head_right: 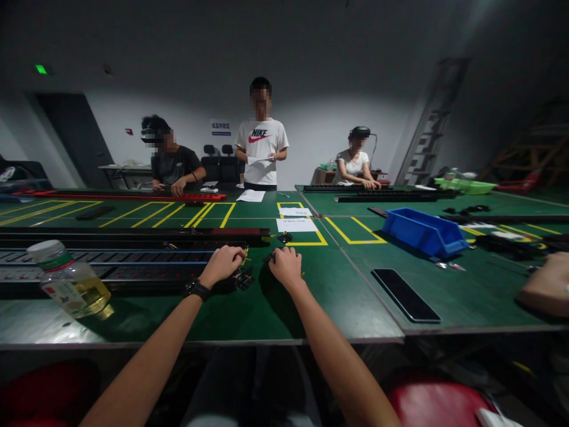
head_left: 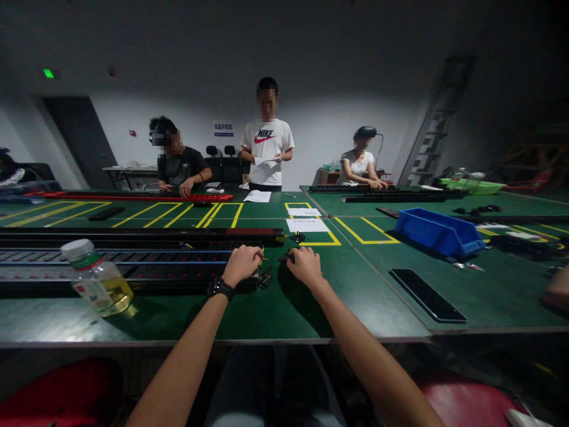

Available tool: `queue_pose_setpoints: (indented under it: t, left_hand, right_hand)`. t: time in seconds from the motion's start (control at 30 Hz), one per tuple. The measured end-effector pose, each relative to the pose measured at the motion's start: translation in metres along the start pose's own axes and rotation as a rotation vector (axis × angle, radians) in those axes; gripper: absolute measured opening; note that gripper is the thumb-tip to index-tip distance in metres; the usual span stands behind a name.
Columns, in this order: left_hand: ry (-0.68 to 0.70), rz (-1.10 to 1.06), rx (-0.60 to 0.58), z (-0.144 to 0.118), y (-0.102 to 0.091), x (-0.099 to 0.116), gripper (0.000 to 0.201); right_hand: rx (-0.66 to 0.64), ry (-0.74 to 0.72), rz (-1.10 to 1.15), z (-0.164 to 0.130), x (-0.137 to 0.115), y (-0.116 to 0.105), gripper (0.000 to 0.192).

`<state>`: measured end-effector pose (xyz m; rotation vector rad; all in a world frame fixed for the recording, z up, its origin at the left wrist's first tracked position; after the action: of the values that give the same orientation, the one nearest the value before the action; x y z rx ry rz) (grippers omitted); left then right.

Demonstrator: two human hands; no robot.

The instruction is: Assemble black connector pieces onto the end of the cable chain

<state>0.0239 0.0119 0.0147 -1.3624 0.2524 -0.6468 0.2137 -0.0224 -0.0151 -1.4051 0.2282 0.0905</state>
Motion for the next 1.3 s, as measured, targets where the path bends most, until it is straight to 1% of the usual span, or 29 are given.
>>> queue_pose_setpoints:
  t: [0.1, 0.17, 0.4, 0.57, 0.73, 0.9, 1.0, 1.3]
  left_hand:
    - [-0.002, 0.004, 0.001, 0.0, -0.001, 0.001, 0.031]
    - [-0.001, 0.003, 0.001, 0.0, -0.001, 0.002, 0.031]
    - [0.005, -0.009, -0.002, 0.0, -0.002, 0.002, 0.031]
    - [0.014, -0.013, 0.0, 0.0, -0.001, 0.002, 0.031]
    - [0.007, -0.008, -0.005, 0.0, -0.002, 0.002, 0.031]
    - [0.008, 0.004, -0.001, -0.001, -0.002, 0.003, 0.031]
    - [0.009, 0.01, 0.004, 0.0, -0.001, 0.003, 0.032]
    - [0.001, 0.005, 0.008, 0.0, 0.0, 0.001, 0.03]
  right_hand:
    - [0.052, -0.019, 0.005, 0.0, -0.001, -0.003, 0.03]
    - [0.062, -0.04, 0.005, 0.0, -0.002, -0.003, 0.031]
    - [0.001, -0.13, -0.003, -0.001, -0.01, 0.002, 0.032]
    - [0.04, -0.135, 0.013, 0.0, -0.01, 0.002, 0.035]
    - [-0.003, -0.135, 0.007, 0.003, -0.01, 0.008, 0.039]
    - [-0.009, -0.119, 0.001, 0.003, -0.009, 0.01, 0.047]
    - [-0.035, -0.136, -0.006, 0.002, -0.011, 0.011, 0.045]
    - [-0.048, -0.172, -0.011, 0.0, -0.016, 0.012, 0.036]
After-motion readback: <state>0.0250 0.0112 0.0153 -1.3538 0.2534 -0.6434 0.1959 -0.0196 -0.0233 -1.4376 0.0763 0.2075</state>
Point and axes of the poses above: each hand's wrist, its own z-axis towards the middle knuckle, its own y-axis out of the palm, x = y × z, the point moved 8 cm from there along z, towards the middle knuckle, and after that the axes turned 7 degrees about -x, right-handed, at the moved point
